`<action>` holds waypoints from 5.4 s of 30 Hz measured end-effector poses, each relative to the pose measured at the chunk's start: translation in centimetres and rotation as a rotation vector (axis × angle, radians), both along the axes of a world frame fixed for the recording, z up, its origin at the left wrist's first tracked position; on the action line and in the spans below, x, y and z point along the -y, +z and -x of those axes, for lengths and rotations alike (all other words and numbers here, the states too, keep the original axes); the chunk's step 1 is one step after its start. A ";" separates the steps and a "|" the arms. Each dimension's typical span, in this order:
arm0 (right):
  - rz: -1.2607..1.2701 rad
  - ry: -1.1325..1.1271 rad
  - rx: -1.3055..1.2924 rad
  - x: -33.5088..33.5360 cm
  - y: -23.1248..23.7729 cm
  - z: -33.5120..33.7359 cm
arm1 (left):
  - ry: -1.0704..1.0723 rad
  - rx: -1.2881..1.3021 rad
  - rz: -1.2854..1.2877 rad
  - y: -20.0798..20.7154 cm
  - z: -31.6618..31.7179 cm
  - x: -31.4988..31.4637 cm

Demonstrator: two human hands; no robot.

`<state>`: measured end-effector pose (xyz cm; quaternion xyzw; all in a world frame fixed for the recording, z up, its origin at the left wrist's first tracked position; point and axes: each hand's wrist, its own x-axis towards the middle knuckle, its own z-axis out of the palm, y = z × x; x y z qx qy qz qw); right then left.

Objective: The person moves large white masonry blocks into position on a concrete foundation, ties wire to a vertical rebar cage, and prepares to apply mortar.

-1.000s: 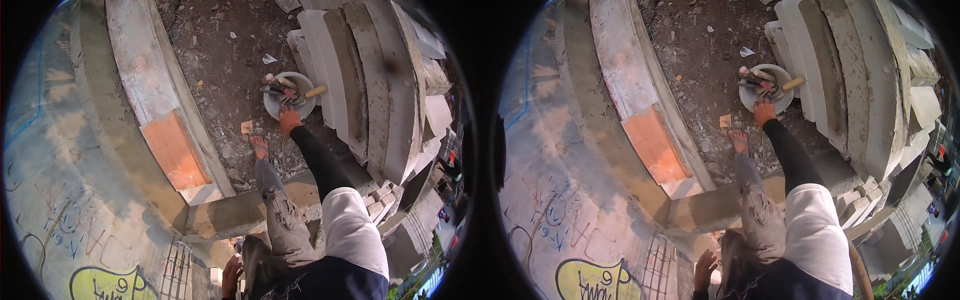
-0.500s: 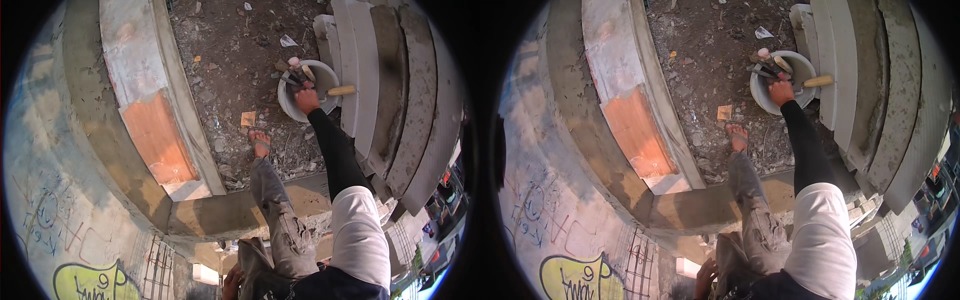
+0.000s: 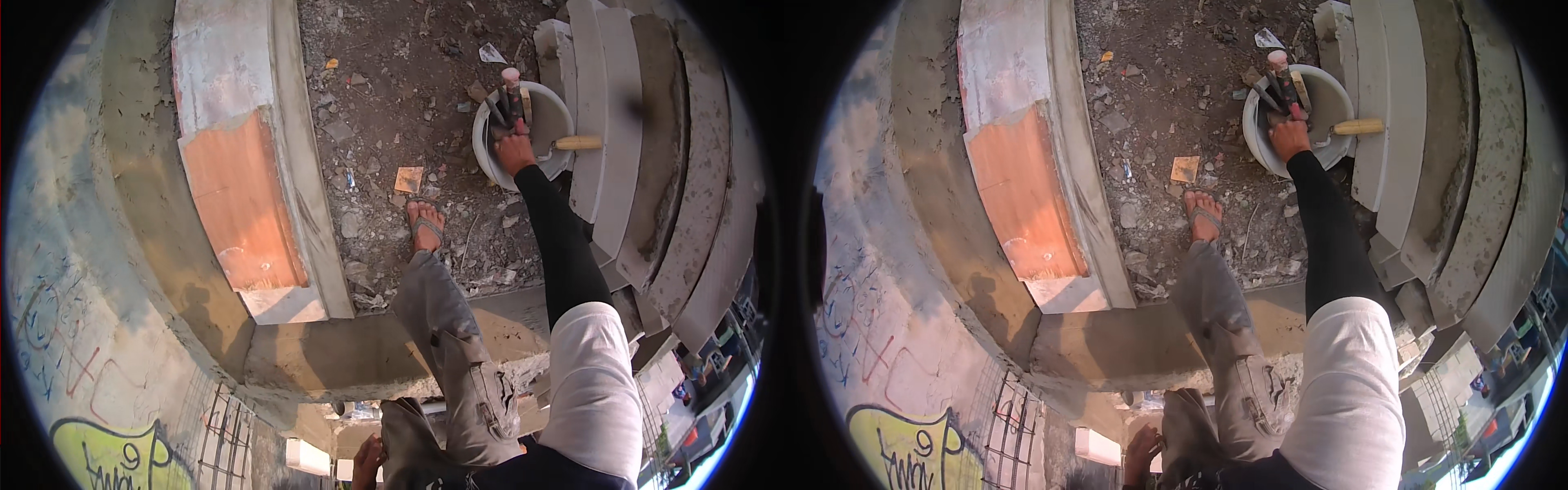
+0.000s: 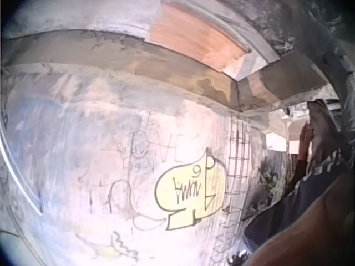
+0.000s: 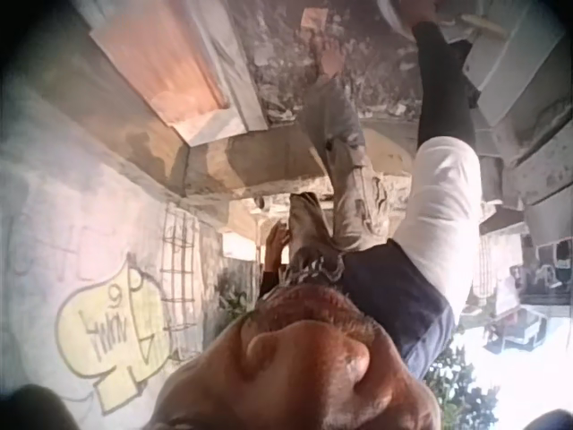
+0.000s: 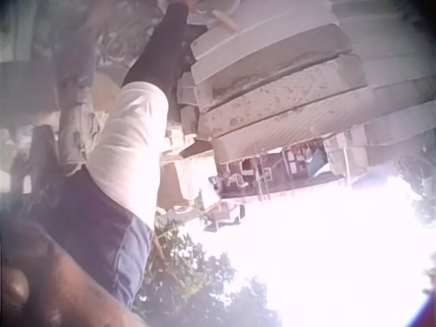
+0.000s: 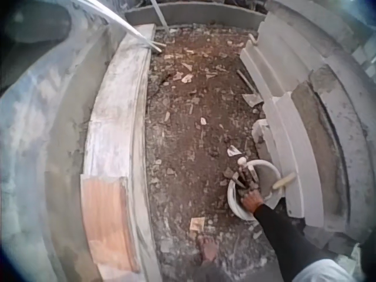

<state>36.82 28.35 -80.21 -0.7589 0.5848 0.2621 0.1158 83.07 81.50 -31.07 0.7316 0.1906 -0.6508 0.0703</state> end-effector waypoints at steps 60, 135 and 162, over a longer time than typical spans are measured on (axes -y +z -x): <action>-1.143 0.495 0.930 -46.2 76.5 -53.3 | 1.357 0.976 0.924 26.5 -3.5 -32.4; -1.414 0.745 0.561 -50.3 72.6 -62.2 | 2.078 1.279 0.493 18.7 9.7 -36.5; -1.282 1.114 0.540 -62.2 72.1 -55.6 | 1.547 1.157 0.902 23.7 2.0 -27.3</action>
